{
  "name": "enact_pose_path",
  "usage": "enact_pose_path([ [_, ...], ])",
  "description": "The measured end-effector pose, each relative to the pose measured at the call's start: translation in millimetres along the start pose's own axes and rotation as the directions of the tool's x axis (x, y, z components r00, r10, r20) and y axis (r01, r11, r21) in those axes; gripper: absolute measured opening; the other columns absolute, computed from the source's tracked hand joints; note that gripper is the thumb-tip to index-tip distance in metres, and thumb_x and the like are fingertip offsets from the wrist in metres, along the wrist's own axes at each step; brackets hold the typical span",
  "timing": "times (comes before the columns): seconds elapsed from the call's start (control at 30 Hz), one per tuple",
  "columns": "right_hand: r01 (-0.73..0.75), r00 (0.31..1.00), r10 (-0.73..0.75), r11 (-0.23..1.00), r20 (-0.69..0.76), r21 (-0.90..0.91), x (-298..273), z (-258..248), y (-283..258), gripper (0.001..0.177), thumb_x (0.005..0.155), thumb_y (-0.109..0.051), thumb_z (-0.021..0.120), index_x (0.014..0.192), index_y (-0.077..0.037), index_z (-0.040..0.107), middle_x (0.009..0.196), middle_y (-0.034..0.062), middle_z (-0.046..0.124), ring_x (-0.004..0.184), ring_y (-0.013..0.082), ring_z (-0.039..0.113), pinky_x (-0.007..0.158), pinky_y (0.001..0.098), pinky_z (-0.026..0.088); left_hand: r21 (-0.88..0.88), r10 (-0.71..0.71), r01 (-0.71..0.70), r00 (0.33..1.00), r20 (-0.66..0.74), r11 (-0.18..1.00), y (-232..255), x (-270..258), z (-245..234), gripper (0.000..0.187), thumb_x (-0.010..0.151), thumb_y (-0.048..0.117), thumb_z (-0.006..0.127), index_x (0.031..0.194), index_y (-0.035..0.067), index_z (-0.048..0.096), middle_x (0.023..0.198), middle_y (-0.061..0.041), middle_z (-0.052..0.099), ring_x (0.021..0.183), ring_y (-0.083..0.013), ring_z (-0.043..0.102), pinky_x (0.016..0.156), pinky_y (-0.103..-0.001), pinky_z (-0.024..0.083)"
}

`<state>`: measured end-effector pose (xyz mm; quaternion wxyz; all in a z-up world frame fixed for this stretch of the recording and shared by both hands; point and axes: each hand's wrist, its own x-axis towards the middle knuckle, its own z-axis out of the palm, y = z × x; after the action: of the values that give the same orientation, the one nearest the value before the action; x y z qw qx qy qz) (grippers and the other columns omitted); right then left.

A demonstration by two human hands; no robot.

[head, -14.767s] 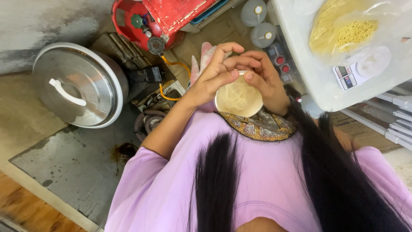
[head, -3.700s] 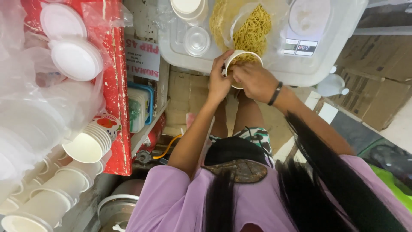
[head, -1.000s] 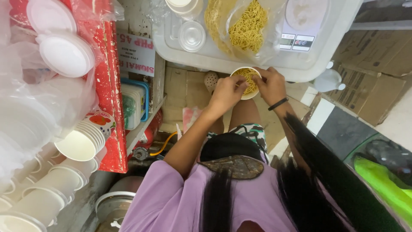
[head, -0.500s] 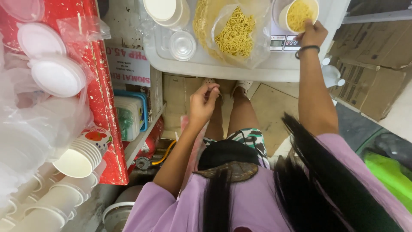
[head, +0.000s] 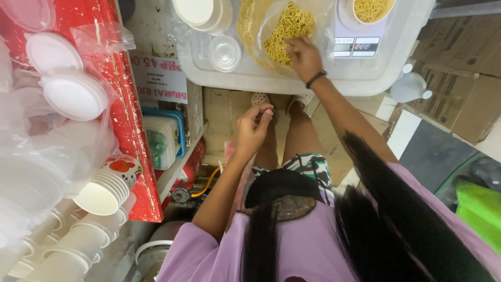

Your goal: Portioning yellow noodles from a large pile into individual small bowls on a preparation table.

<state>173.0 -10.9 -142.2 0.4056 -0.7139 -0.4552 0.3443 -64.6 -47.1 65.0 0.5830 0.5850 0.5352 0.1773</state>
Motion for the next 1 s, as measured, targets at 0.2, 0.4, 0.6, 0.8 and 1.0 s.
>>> enact_pose_path([
  [0.2,-0.043,0.862,0.399,0.673,0.313,-0.739,37,32,1,0.075,0.087,0.011,0.055,0.156,-0.003,0.03,0.142,0.0261,0.044,0.087,0.0433,0.064,0.062,0.0523,0.056,0.051,-0.044,0.043,0.999,0.012,0.998,5,-5,-1,0.029,0.101,0.031,0.057,0.11,0.01,0.074,0.104,-0.002,0.077,0.091,-0.0137,0.071,0.076,-0.027,0.057],
  [0.4,0.269,0.956,-0.285,0.762,0.068,-0.589,-1,3,-42,0.013,0.103,-0.015,0.068,0.093,-0.007,0.066,0.099,0.0067,0.051,0.061,0.0259,0.057,0.034,0.0387,0.044,0.024,-0.055,0.054,0.998,0.041,0.998,-15,4,4,0.027,0.101,0.028,0.057,0.114,0.01,0.073,0.098,-0.003,0.077,0.088,-0.0146,0.072,0.076,-0.028,0.057],
  [0.6,0.24,0.971,-0.239,0.966,0.019,-0.097,-22,-33,-116,0.044,0.114,-0.041,0.025,0.108,-0.003,0.045,0.119,0.0204,0.057,0.094,0.0326,0.062,0.07,0.0419,0.05,0.042,0.178,-0.176,0.983,-0.036,0.983,-26,59,29,0.022,0.102,0.02,0.058,0.121,0.009,0.061,0.111,-0.007,0.06,0.081,-0.0181,0.064,0.075,-0.031,0.052],
  [0.8,0.152,0.982,-0.172,0.963,0.073,0.223,-35,-67,-169,0.038,0.114,-0.044,0.033,0.107,-0.007,0.037,0.085,0.0089,0.056,0.066,0.0177,0.061,0.059,0.03,0.051,-0.175,0.322,-0.291,0.927,0.192,0.941,-35,146,71,0.082,0.101,-0.014,0.059,0.164,0.021,0.02,0.174,-0.01,0.021,0.164,-0.0394,0.024,0.068,-0.022,0.06],
  [1.0,0.202,0.979,-0.187,0.865,-0.077,0.46,-33,-127,-198,0.011,0.119,-0.009,0.037,0.114,-0.009,0.047,0.086,0.0059,0.058,0.06,0.0116,0.051,0.049,0.0191,0.044,0.08,0.395,-0.411,0.905,0.162,0.908,-81,186,97,0.031,0.088,-0.005,0.055,0.116,0.005,0.066,0.106,-0.012,0.07,0.095,-0.0273,0.07,0.082,-0.037,0.056],
])
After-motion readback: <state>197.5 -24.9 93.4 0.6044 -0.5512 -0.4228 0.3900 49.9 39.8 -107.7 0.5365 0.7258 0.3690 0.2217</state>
